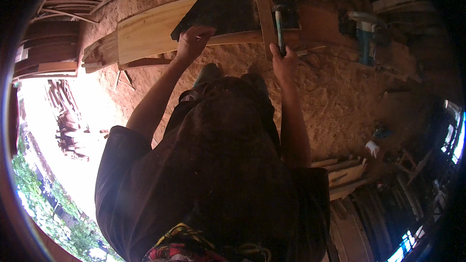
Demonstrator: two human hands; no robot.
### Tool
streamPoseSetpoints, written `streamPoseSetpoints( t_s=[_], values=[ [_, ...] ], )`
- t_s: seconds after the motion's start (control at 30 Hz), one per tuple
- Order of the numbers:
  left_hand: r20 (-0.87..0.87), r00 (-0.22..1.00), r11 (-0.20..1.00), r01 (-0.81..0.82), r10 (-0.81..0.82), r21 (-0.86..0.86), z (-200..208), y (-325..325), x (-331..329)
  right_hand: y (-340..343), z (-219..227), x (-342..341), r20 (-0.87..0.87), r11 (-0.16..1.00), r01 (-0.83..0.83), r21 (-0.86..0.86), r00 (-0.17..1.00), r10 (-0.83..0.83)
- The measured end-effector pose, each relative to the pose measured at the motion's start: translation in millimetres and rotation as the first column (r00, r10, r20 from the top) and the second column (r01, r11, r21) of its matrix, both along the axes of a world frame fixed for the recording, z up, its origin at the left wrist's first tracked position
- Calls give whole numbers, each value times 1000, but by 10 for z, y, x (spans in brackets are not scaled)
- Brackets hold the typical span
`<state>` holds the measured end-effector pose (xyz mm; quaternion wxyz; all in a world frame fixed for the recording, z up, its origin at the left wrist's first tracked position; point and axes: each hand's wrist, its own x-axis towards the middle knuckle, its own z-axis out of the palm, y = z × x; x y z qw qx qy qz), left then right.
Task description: The person hammers nails into a wooden assembly to secure a dark triangular piece. They then use a circular saw to cut a wooden plank, adjusting the saw's depth before making the cut. The person handles the cut pieces and repositions the assembly on the workbench.
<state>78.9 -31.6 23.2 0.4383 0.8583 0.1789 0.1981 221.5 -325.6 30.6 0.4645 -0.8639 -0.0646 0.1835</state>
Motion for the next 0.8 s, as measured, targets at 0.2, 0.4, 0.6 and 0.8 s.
streamPoseSetpoints(
  t_s=[0.2, 0.4, 0.6, 0.8],
  values=[
    [66, 998, 999, -18, 16, 37, -26, -46, -1, 19, 29, -7, 39, 994, 0, -109, 999, 5],
    [56, 998, 993, -47, 41, 104, -54, -70, 0, 27, 130, -13, 11, 987, -34, -159, 999, 36],
    [225, 973, 952, -11, -61, 305, -108, -71, 15, 97, 219, -63, 109, 983, -7, -185, 994, 27],
    [258, 963, 946, -4, -84, 323, -212, -75, 14, 126, 306, -110, 154, 974, 29, -225, 988, 7]
  ],
)
